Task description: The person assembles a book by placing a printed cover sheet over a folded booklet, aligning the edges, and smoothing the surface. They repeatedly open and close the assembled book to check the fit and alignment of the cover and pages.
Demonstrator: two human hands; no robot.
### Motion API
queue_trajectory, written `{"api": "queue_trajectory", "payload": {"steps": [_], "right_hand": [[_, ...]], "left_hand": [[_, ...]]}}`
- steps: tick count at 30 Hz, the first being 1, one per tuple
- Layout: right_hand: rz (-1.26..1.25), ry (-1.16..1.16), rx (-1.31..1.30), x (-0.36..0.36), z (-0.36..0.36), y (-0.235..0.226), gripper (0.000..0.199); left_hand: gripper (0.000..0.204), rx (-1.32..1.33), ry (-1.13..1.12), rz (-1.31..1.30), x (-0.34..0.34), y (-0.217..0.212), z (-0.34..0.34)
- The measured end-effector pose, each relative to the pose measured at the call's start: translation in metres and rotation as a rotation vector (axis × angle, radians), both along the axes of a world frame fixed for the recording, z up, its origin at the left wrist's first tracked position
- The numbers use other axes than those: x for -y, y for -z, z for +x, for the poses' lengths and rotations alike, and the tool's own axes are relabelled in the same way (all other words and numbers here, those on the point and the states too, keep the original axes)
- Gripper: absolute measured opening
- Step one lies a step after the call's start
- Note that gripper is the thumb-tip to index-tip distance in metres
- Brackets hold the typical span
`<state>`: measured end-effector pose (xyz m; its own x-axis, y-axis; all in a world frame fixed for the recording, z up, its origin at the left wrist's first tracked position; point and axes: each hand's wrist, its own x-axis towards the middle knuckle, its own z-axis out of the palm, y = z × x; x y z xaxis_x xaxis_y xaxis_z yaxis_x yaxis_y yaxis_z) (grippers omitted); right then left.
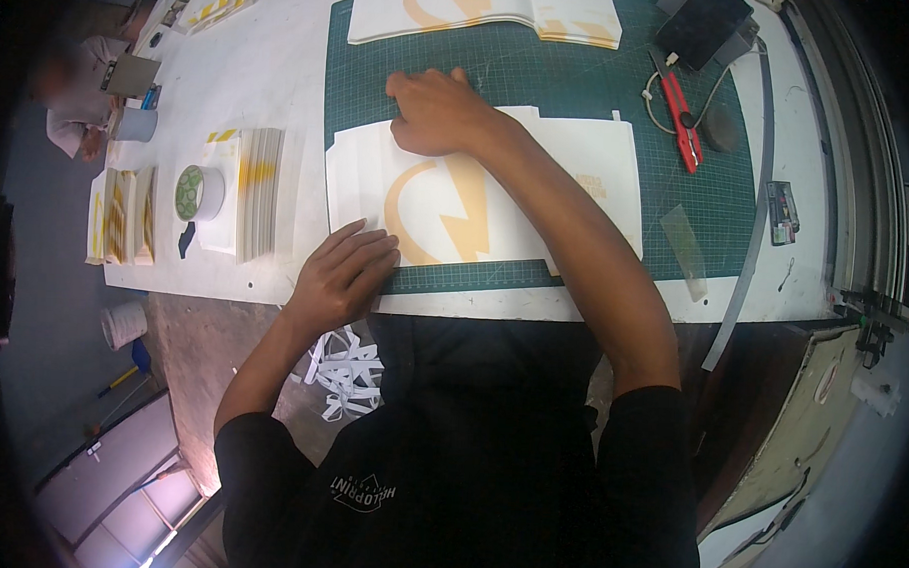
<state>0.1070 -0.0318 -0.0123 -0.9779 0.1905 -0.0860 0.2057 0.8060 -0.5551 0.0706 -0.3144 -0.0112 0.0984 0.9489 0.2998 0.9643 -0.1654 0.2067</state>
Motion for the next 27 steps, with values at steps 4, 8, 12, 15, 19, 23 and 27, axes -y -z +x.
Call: {"api": "queue_trajectory", "payload": {"steps": [4, 8, 12, 15, 19, 23, 27], "right_hand": [[-0.022, -0.005, 0.001, -0.002, 0.002, 0.000, 0.052], [-0.022, -0.004, -0.019, -0.004, 0.002, 0.006, 0.052], [-0.014, -0.020, -0.013, -0.001, 0.005, 0.003, 0.053], [0.007, -0.016, -0.111, 0.001, 0.011, 0.008, 0.054], [0.036, -0.011, -0.322, -0.010, 0.035, 0.024, 0.052], [0.097, 0.013, -0.413, -0.045, 0.096, 0.007, 0.037], [0.154, -0.065, -0.426, -0.037, 0.176, -0.014, 0.018]], "left_hand": [[0.027, 0.012, -0.007, -0.006, -0.001, -0.002, 0.000], [0.028, 0.016, -0.005, -0.008, -0.001, -0.002, 0.000], [0.029, 0.029, -0.005, -0.017, -0.001, -0.002, -0.001], [0.031, 0.033, 0.002, -0.025, -0.001, -0.002, -0.001], [0.035, 0.029, 0.015, -0.031, -0.002, -0.002, -0.003], [0.038, 0.056, 0.009, -0.015, -0.004, -0.001, -0.001], [0.038, 0.062, -0.004, -0.004, -0.003, -0.002, 0.001]]}}
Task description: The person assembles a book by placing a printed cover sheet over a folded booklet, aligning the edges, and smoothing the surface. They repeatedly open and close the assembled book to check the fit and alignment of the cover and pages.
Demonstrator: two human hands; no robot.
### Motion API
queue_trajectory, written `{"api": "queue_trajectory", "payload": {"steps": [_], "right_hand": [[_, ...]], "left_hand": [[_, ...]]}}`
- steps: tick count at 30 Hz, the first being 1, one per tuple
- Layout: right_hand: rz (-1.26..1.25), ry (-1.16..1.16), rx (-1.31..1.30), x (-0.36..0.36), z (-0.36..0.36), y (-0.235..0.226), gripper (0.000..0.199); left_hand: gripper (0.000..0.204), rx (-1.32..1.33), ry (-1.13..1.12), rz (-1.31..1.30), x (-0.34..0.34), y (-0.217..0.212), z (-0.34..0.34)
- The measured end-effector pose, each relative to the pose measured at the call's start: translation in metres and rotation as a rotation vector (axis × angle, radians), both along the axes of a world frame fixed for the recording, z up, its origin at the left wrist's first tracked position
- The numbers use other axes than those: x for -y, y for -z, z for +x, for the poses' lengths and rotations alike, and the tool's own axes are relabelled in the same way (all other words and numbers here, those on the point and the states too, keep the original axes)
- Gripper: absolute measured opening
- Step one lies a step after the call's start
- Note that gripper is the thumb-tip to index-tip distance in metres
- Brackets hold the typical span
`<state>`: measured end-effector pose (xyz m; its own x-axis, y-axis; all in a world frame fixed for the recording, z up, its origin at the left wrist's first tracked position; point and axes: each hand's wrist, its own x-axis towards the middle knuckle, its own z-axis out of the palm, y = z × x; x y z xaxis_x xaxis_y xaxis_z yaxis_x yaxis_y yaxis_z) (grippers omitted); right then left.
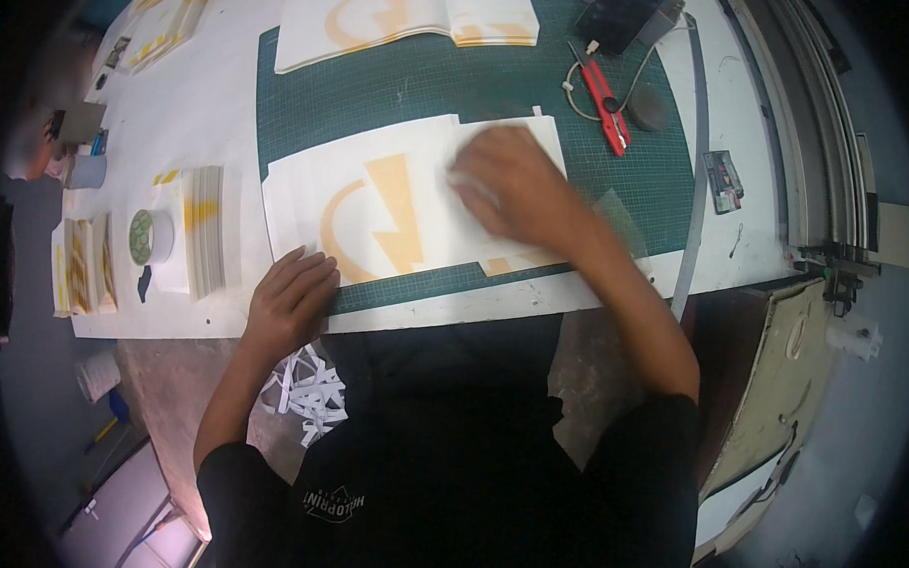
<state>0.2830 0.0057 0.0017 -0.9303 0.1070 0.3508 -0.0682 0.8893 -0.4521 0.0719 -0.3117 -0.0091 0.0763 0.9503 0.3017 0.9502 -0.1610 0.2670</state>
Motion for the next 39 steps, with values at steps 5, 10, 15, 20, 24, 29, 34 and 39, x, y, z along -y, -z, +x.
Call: {"api": "queue_trajectory", "payload": {"steps": [5, 10, 15, 20, 24, 29, 34, 39], "right_hand": [[0.044, -0.093, 0.003, 0.050, 0.057, 0.010, 0.028], [0.134, -0.074, 0.002, 0.057, 0.064, 0.020, 0.026], [0.150, -0.076, -0.005, 0.058, 0.065, 0.026, 0.017], [0.186, -0.067, -0.007, 0.060, 0.065, 0.026, 0.011], [0.200, -0.060, -0.003, 0.063, 0.065, 0.027, 0.008], [0.204, -0.052, -0.009, 0.065, 0.065, 0.031, 0.011], [0.229, -0.048, 0.011, 0.061, 0.067, 0.030, 0.017], [0.165, -0.061, 0.000, 0.063, 0.064, 0.026, 0.006]], "left_hand": [[0.035, -0.012, 0.024, -0.017, -0.003, -0.002, -0.001], [0.032, -0.047, 0.016, -0.017, -0.003, -0.002, 0.000], [0.034, -0.055, 0.015, -0.025, 0.000, -0.001, -0.001], [0.033, -0.051, 0.019, -0.029, -0.001, -0.001, 0.000], [0.029, -0.057, 0.020, -0.038, -0.003, -0.008, 0.000], [0.035, -0.009, 0.018, -0.048, -0.001, -0.005, -0.001], [0.027, -0.013, 0.016, -0.099, -0.013, -0.021, 0.001], [0.023, 0.067, -0.039, 0.057, -0.054, -0.020, 0.019]]}}
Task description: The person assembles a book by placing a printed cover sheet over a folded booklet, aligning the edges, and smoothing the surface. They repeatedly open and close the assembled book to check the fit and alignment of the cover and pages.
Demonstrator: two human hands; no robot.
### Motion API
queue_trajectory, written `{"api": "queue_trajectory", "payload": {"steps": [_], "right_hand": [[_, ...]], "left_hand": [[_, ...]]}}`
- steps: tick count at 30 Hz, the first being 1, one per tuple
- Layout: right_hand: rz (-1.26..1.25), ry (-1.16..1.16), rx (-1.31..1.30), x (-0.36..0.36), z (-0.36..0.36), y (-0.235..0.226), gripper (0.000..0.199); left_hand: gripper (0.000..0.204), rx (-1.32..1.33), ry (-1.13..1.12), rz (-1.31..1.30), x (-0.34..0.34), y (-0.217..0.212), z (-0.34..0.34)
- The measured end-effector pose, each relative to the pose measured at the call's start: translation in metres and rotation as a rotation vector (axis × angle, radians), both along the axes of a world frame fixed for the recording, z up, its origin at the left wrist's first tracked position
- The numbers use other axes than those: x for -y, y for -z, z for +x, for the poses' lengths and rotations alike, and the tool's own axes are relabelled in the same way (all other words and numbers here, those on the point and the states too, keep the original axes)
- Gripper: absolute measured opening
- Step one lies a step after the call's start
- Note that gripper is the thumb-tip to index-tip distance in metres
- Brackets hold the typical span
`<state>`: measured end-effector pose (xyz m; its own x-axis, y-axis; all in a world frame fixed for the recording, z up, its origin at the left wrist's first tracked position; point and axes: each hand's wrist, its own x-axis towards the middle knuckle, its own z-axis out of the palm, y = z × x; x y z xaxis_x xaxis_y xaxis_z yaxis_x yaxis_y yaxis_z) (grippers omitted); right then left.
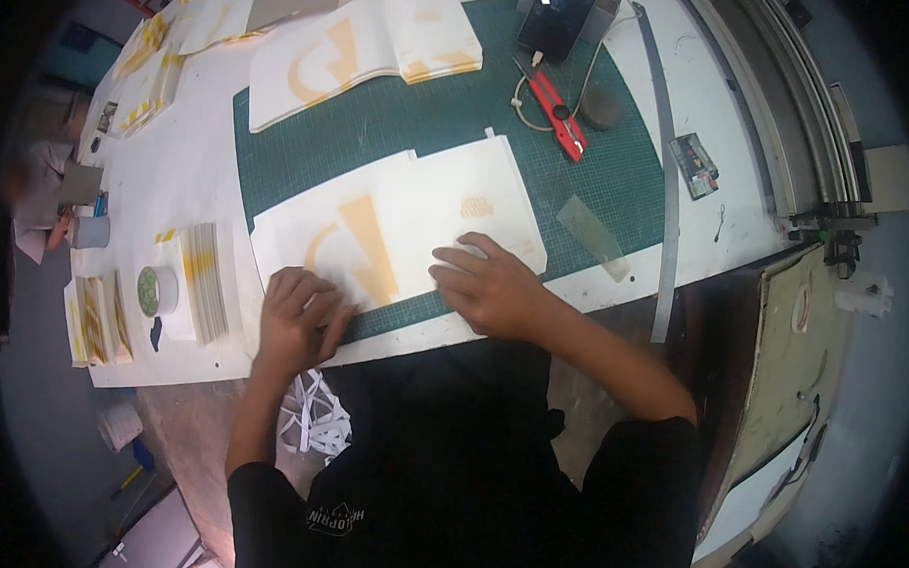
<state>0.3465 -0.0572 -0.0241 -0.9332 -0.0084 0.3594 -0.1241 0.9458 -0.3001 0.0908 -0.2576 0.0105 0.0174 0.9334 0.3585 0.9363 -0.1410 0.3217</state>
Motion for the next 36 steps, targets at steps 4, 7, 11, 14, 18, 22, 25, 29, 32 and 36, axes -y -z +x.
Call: {"api": "queue_trajectory", "payload": {"steps": [4, 7, 11, 14, 18, 22, 25, 29, 32, 36], "right_hand": [[-0.005, 0.009, 0.017, 0.001, 0.000, -0.002, 0.006], [-0.022, 0.009, 0.022, 0.000, -0.001, -0.004, 0.007], [-0.178, 0.006, 0.036, -0.006, -0.005, -0.013, 0.009], [-0.115, 0.101, -0.005, -0.039, -0.011, -0.006, 0.012], [-0.127, 0.431, 0.082, -0.103, -0.025, -0.011, 0.027], [-0.212, 0.548, 0.226, -0.138, -0.036, -0.015, 0.037], [-0.245, 0.496, 0.287, -0.148, -0.038, -0.019, 0.040], [-0.287, 0.449, 0.341, -0.156, -0.042, -0.021, 0.037], [-0.312, 0.453, 0.353, -0.157, -0.044, -0.023, 0.035], [-0.336, 0.464, 0.352, -0.157, -0.043, -0.021, 0.032]], "left_hand": [[0.026, -0.003, -0.067, -0.005, -0.029, 0.017, 0.010], [0.029, 0.015, -0.083, -0.049, -0.033, 0.024, 0.008], [0.030, 0.051, -0.082, -0.085, -0.034, 0.027, 0.007], [0.031, 0.072, -0.081, -0.084, -0.035, 0.028, 0.006], [0.031, 0.086, -0.094, -0.079, -0.034, 0.028, 0.007], [0.031, 0.092, -0.092, -0.066, -0.034, 0.031, 0.006], [0.032, 0.097, -0.095, -0.051, -0.034, 0.031, 0.006], [0.033, 0.105, -0.098, -0.050, -0.035, 0.029, 0.006], [0.033, 0.105, -0.101, -0.064, -0.035, 0.028, 0.006], [0.033, 0.115, -0.102, -0.060, -0.036, 0.028, 0.006]]}}
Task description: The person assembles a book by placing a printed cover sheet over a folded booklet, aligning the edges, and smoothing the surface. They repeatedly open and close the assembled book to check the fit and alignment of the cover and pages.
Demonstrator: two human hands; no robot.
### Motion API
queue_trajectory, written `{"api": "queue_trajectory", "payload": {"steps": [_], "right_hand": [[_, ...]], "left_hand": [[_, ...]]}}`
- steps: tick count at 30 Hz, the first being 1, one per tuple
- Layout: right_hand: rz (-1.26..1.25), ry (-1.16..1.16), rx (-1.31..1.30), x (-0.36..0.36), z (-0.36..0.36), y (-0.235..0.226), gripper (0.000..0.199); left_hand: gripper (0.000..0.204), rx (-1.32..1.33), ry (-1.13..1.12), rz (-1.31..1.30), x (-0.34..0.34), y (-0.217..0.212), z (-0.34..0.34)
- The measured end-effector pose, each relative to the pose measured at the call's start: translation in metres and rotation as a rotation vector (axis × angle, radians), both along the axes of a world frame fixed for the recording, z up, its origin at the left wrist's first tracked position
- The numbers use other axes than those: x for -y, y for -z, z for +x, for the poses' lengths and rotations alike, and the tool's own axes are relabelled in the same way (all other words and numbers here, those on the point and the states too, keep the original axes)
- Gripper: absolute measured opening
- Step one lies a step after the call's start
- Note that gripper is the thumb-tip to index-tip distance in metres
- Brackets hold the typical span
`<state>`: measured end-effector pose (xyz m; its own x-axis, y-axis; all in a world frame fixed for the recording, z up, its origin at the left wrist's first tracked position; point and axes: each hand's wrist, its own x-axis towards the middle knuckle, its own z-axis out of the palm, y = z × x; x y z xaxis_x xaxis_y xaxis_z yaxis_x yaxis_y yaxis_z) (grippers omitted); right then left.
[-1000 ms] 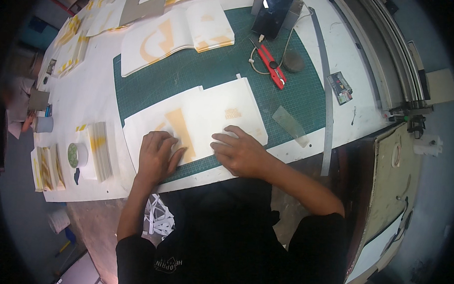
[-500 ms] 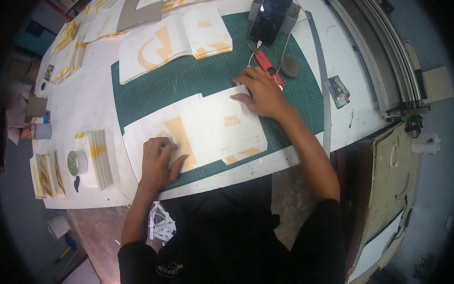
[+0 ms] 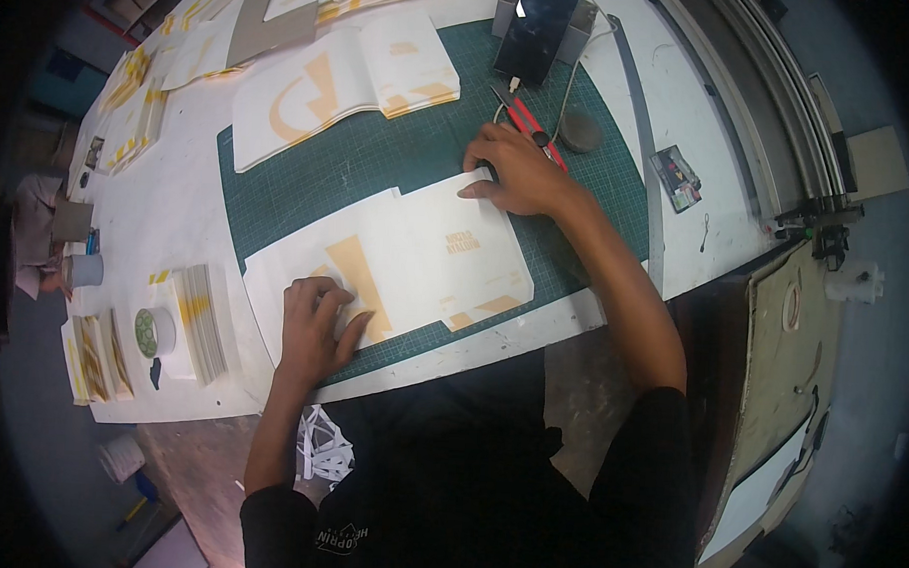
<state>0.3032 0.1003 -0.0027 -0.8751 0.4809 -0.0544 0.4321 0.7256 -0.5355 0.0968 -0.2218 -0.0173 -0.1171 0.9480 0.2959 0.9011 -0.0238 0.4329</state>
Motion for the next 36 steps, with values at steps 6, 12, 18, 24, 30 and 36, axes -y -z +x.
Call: {"api": "queue_trajectory", "payload": {"steps": [6, 12, 18, 24, 30, 36], "right_hand": [[0.022, -0.023, -0.089, 0.002, 0.004, 0.006, 0.031], [0.003, 0.008, -0.069, 0.002, 0.002, 0.005, 0.031], [-0.008, 0.008, -0.060, 0.000, 0.001, 0.007, 0.032], [-0.037, 0.010, -0.062, -0.001, 0.000, 0.008, 0.031], [0.071, -0.030, -0.172, 0.005, 0.007, 0.013, 0.029], [0.090, 0.010, -0.170, 0.009, 0.007, 0.014, 0.029]], "left_hand": [[0.033, 0.005, -0.005, -0.006, 0.000, -0.001, 0.000], [0.034, 0.018, -0.006, -0.013, 0.000, 0.000, -0.001], [0.035, 0.022, -0.008, -0.018, -0.001, 0.001, -0.001], [0.036, 0.020, -0.009, -0.014, 0.000, 0.000, -0.001], [0.036, 0.035, -0.007, -0.009, 0.000, 0.000, -0.001], [0.036, 0.023, -0.018, -0.022, 0.000, 0.000, 0.000]]}}
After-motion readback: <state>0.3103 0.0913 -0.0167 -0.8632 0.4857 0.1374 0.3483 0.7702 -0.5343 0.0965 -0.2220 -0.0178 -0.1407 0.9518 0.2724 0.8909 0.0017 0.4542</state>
